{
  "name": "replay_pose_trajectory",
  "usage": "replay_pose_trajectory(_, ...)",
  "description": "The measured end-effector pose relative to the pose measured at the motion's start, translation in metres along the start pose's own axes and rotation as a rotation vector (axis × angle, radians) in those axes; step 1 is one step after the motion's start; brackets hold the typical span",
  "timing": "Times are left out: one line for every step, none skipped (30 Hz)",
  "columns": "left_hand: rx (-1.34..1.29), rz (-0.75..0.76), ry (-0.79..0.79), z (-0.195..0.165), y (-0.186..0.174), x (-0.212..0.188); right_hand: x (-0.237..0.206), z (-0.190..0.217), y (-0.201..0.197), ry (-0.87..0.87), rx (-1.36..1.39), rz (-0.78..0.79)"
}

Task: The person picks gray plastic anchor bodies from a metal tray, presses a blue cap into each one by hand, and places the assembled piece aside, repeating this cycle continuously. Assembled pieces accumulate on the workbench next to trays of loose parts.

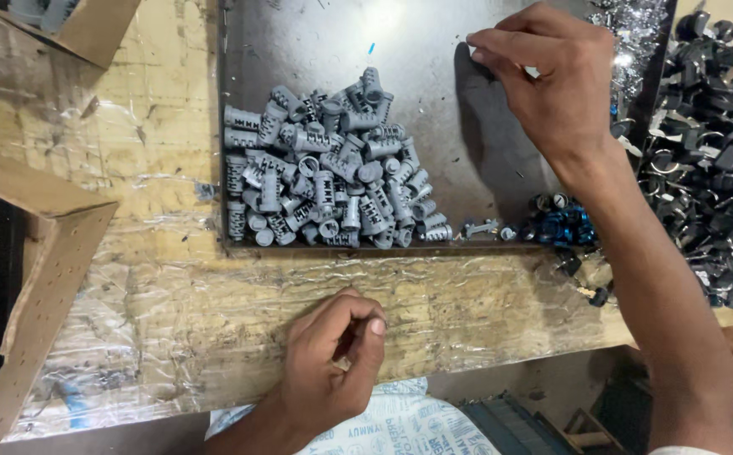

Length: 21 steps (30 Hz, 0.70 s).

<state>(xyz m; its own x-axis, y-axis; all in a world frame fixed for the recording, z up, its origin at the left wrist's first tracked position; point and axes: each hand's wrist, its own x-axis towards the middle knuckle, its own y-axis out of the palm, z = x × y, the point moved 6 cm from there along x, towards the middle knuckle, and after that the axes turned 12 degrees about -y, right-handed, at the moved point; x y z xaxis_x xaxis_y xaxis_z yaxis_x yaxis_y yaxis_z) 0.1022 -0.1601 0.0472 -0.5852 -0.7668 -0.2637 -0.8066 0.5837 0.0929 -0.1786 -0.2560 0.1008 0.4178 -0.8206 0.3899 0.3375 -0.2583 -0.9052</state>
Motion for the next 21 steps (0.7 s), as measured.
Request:
replay_pose_trajectory(-0.019, -0.005, -0.030, 0.003, 0.000, 0.001, 0.004, -0.002, 0.003, -0.008, -0.002, 0.017)
replay_pose_trajectory(-0.038, -0.010, -0.059, 0.005, 0.000, 0.002, 0.007, -0.003, 0.006, -0.018, -0.004, 0.034)
replay_pose_trajectory(-0.056, -0.015, -0.088, 0.008, 0.000, 0.002, 0.009, -0.005, 0.008, -0.024, -0.015, 0.051)
replay_pose_trajectory(-0.075, -0.039, -0.090, 0.010, -0.001, 0.002, 0.011, -0.007, 0.011, -0.030, -0.026, 0.067)
replay_pose_trajectory(-0.092, -0.063, -0.091, 0.012, -0.001, 0.003, 0.013, -0.007, 0.013, -0.036, -0.038, 0.082)
replay_pose_trajectory(-0.108, -0.085, -0.091, 0.014, -0.002, 0.003, 0.016, -0.007, 0.015, -0.052, -0.079, 0.099)
replay_pose_trajectory(-0.157, -0.094, -0.132, 0.018, -0.002, 0.002, 0.017, -0.003, 0.015, -0.065, -0.118, 0.116)
replay_pose_trajectory(-0.203, -0.098, -0.172, 0.022, -0.003, 0.002, 0.017, -0.001, 0.014, 0.005, -0.061, 0.133)
replay_pose_trajectory(-0.247, -0.098, -0.209, 0.025, -0.004, 0.001, 0.017, 0.002, 0.012, 0.077, -0.007, 0.147)
replay_pose_trajectory(-0.268, -0.065, -0.206, 0.026, -0.004, 0.001, 0.011, 0.008, 0.010, 0.225, 0.148, 0.163)
replay_pose_trajectory(-0.294, -0.037, -0.202, 0.026, -0.005, 0.000, 0.004, 0.017, 0.008, 0.364, 0.308, 0.183)
replay_pose_trajectory(-0.325, -0.019, -0.201, 0.026, -0.007, -0.001, -0.009, 0.032, 0.001, 0.548, 0.490, 0.128)
replay_pose_trajectory(-0.400, 0.015, -0.253, 0.028, -0.007, -0.004, -0.028, 0.056, -0.005, 0.732, 0.680, 0.084)
replay_pose_trajectory(-0.474, 0.052, -0.305, 0.030, -0.007, -0.005, -0.038, 0.086, -0.006, 0.749, 0.913, -0.004)
replay_pose_trajectory(-0.543, 0.097, -0.348, 0.031, -0.005, -0.005, -0.050, 0.112, -0.007, 0.760, 1.136, -0.107)
replay_pose_trajectory(-0.463, 0.107, -0.344, 0.028, -0.005, -0.004, -0.067, 0.137, -0.005, 0.855, 1.298, -0.133)
replay_pose_trajectory(-0.383, 0.114, -0.345, 0.026, -0.004, -0.004, -0.084, 0.161, 0.001, 0.954, 1.463, -0.158)
replay_pose_trajectory(-0.302, 0.121, -0.349, 0.023, -0.002, -0.004, -0.098, 0.176, 0.005, 1.002, 1.481, -0.164)
replay_pose_trajectory(-0.330, 0.146, -0.351, 0.020, 0.001, -0.005, -0.111, 0.189, 0.010, 1.052, 1.497, -0.176)
replay_pose_trajectory(-0.357, 0.175, -0.352, 0.017, 0.004, -0.004, -0.122, 0.198, 0.016, 1.101, 1.511, -0.193)
replay_pose_trajectory(-0.384, 0.206, -0.353, 0.013, 0.007, -0.005, -0.130, 0.202, 0.020, 1.133, 1.536, -0.254)
